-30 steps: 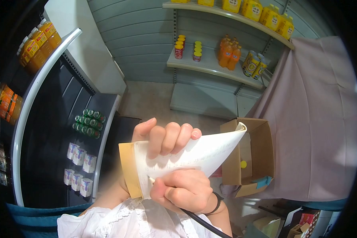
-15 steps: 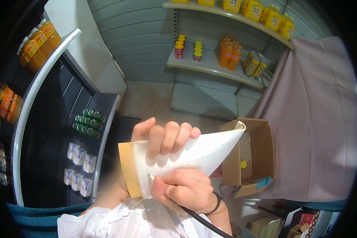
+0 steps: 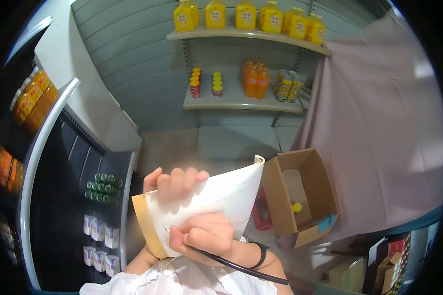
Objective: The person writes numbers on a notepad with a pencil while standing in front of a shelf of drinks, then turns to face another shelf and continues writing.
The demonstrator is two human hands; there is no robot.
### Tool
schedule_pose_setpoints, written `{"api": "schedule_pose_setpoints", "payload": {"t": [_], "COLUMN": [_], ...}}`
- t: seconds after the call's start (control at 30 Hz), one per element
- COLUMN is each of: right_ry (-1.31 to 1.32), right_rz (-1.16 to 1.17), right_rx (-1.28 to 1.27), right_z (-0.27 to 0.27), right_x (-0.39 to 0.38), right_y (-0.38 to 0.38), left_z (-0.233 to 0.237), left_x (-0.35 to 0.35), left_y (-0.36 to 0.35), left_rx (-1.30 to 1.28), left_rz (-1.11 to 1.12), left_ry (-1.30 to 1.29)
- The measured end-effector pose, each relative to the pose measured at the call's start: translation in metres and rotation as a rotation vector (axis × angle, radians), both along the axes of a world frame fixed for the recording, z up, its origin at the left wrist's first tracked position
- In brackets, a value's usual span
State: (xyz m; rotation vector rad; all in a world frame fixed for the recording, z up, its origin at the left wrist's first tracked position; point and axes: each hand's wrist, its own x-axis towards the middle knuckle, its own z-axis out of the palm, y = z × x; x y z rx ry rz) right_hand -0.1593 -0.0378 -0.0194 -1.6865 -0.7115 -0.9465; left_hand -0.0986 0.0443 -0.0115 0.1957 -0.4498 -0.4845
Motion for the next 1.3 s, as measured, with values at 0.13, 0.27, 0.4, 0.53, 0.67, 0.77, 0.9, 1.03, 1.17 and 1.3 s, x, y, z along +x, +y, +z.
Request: {"api": "schedule_pose_setpoints", "payload": {"t": [0.13, 0.27, 0.4, 0.53, 0.67, 0.77, 0.9, 1.03, 1.17, 1.3], "right_ry": [0.022, 0.02, 0.033, 0.033, 0.005, -0.001, 0.012, 0.019, 0.021, 0.021], "right_rz": [-0.019, -0.018, -0.035, -0.014, 0.005, -0.003, 0.002, -0.029, -0.036, -0.046], "right_rx": [-0.011, 0.033, -0.001, -0.018, -0.044, -0.052, -0.061, -0.069, -0.084, -0.092], "right_z": [0.001, 0.0, 0.003, 0.003, 0.002, 0.001, 0.001, 0.0, 0.0, 0.001], "right_x": [-0.001, 0.001, -0.002, 0.0, 0.001, 0.003, 0.003, 0.003, 0.003, 0.003], "right_y": [-0.003, -0.008, -0.009, -0.009, -0.008, -0.008, -0.007, -0.006, -0.007, -0.007], "left_z": [0.004, 0.0, -0.002, -0.001, -0.005, -0.006, -0.007, 0.003, -0.001, -0.009], "left_x": [-0.003, 0.004, 0.006, 0.003, 0.007, 0.006, 0.006, 0.001, 0.004, 0.009], "left_y": [0.001, -0.002, -0.004, -0.005, -0.004, -0.003, 0.0, -0.003, -0.003, -0.003], "left_rx": [0.074, 0.022, -0.061, -0.035, -0.063, -0.061, -0.057, 0.034, 0.031, -0.059], "left_rz": [-0.007, 0.015, -0.014, 0.008, 0.001, 0.023, 0.019, 0.071, 0.063, 0.002], "left_ry": [0.296, 0.064, -0.019, 0.058, -0.066, -0.071, -0.074, 0.032, 0.024, -0.085]}}
